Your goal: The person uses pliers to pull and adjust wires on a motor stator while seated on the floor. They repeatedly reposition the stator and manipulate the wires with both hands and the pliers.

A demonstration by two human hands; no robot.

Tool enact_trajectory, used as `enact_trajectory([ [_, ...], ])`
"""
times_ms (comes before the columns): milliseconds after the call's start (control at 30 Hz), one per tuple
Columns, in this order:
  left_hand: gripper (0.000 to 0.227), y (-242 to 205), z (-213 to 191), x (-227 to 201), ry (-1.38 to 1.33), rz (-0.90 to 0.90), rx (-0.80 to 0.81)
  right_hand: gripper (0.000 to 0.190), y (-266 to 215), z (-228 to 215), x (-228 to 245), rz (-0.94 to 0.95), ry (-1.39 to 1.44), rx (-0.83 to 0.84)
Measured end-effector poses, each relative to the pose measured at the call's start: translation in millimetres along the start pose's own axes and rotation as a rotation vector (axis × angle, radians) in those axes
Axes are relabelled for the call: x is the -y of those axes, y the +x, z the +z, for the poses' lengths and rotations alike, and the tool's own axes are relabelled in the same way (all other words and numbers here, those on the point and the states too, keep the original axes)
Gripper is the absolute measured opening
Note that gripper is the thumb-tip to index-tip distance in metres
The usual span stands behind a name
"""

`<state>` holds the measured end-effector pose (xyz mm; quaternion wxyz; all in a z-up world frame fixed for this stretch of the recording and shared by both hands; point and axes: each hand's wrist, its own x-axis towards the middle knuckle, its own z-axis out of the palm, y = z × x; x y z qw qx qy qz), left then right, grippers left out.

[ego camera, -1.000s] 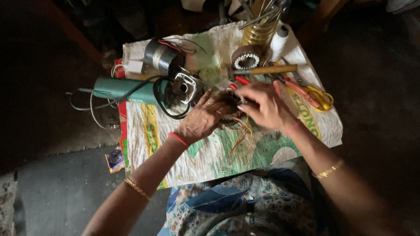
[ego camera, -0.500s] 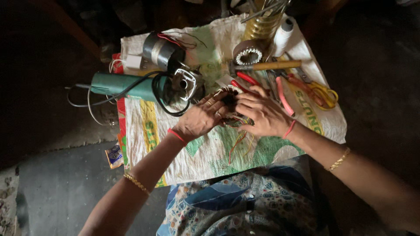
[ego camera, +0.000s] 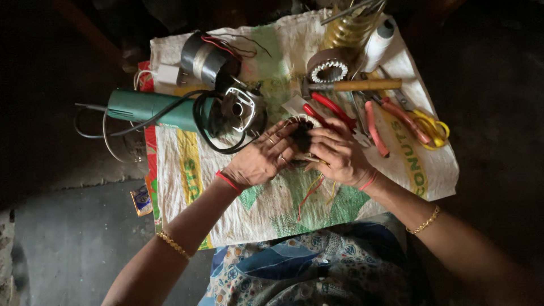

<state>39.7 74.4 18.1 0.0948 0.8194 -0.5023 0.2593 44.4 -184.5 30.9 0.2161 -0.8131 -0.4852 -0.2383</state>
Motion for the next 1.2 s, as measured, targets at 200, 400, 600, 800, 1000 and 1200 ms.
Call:
enact_trajectory([
  [200, 0.034, 0.7, -1.3, -0.8, -0.036, -0.016, -0.079, 0.031, 0.0, 1.4, -2.9, 0.006, 0.019, -0.015],
  [400, 0.032, 3.6, -4.4, -3.4, -0.071, -0.041, -0.039, 0.033, -0.7, 2.4, -0.4, -0.005, 0.016, -0.042],
  [600, 0.062, 12.2, -24.6, -19.8, -0.313, -0.206, -0.09, 0.065, 11.9, -21.1, -0.8, 0.003, -0.027, 0.121],
  [800, 0.057, 36.2, 0.4, -38.1, -0.513, -1.027, -0.328, 0.044, 38.6, -16.3, -18.5, 0.553, 0.286, -0.1],
  [1000, 0.026, 47.7, 33.6, -12.8, -0.456, -1.049, -0.41, 0.033, 46.2, 25.5, -24.6, 0.568, 0.041, -0.033],
  [1200, 0.023, 42.3, 37.4, -26.8, -0.346, -1.063, -0.574, 0.02, 39.9, 27.8, -18.6, 0.449, 0.031, -0.172],
])
